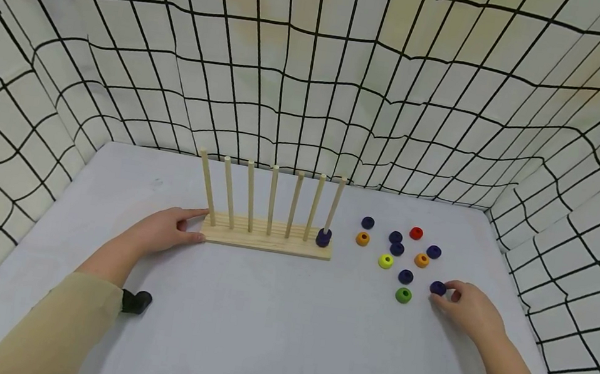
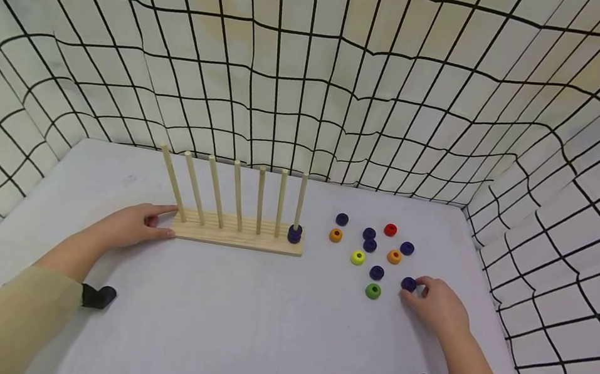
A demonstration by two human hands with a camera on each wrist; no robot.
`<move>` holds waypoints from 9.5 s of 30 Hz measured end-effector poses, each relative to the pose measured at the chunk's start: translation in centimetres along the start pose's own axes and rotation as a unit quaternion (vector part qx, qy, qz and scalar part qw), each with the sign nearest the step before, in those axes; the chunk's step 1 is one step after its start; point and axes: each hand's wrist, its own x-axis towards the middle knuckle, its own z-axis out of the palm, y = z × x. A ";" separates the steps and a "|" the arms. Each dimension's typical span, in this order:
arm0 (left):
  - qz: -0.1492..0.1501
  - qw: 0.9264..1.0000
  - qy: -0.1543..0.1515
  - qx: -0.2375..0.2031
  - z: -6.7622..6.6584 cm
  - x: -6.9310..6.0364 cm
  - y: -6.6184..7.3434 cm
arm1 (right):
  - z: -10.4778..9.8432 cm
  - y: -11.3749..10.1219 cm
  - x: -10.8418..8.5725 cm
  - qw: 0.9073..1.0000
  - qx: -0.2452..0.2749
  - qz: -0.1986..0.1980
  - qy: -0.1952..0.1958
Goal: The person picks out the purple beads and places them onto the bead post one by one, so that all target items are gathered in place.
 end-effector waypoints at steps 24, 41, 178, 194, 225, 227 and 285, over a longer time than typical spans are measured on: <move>0.003 1.000 0.001 -0.003 0.0 -0.1 0.1 | -0.5 -0.7 0.4 1.000 0.003 -0.010 0.008; -0.004 1.000 0.004 0.004 -0.2 0.0 0.3 | -1.3 -2.5 0.2 0.998 0.004 -0.030 0.053; -0.003 1.000 -0.001 0.009 -0.2 0.2 0.1 | -6.3 -19.1 1.5 0.965 0.095 -0.169 0.180; -0.005 1.000 -0.001 0.016 -0.1 0.2 0.4 | -7.1 -20.8 1.6 0.959 0.104 -0.184 0.190; -0.009 1.000 -0.001 0.023 -0.3 -0.2 0.9 | -7.8 -23.7 2.0 0.948 0.139 -0.210 0.194; -0.007 1.000 0.000 0.025 -0.3 -0.2 0.9 | -7.8 -23.8 2.0 0.949 0.137 -0.208 0.192; 0.011 0.999 0.008 0.032 -0.1 0.1 0.0 | -6.9 -24.0 2.3 0.949 0.112 -0.216 0.202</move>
